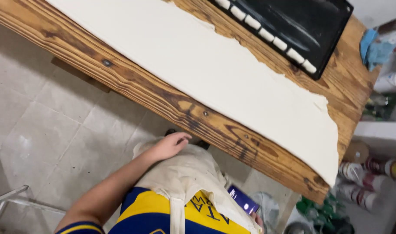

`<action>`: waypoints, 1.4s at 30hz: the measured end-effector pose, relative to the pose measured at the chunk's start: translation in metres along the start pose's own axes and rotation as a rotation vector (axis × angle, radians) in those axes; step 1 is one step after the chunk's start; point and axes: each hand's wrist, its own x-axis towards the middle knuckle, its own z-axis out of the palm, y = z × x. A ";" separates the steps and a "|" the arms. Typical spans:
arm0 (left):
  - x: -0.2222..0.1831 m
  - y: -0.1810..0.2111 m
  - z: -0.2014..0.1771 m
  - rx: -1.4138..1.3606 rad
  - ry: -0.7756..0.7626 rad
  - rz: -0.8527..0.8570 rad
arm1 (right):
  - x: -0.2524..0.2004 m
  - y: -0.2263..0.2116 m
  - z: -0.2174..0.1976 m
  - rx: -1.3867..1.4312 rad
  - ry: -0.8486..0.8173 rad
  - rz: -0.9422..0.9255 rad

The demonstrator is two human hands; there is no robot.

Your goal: Cutting small pieces of dough from a larger sheet and arranging them on a baking tray.

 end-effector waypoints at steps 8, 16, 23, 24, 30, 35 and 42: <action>0.071 0.062 0.073 -0.716 -0.408 -0.062 | -0.056 -0.289 -0.001 1.089 -0.193 -0.091; 0.059 0.122 0.030 -1.515 -0.173 -0.068 | -0.083 -0.410 0.033 1.105 -0.914 -0.329; 0.042 0.112 0.025 -1.459 -0.075 0.023 | -0.076 -0.428 0.054 0.838 -0.755 -0.260; 0.041 0.114 0.025 -1.458 -0.059 -0.002 | -0.082 -0.444 0.047 0.906 -0.738 -0.082; 0.027 0.121 0.011 -1.103 -0.015 -0.131 | -0.057 -0.415 0.072 1.148 -0.825 -0.062; 0.037 0.106 0.003 -0.593 -0.071 -0.160 | -0.050 -0.403 0.065 1.293 -0.628 0.108; 0.038 0.011 0.001 -0.601 -0.126 -0.141 | -0.025 -0.358 0.091 1.425 -0.404 0.426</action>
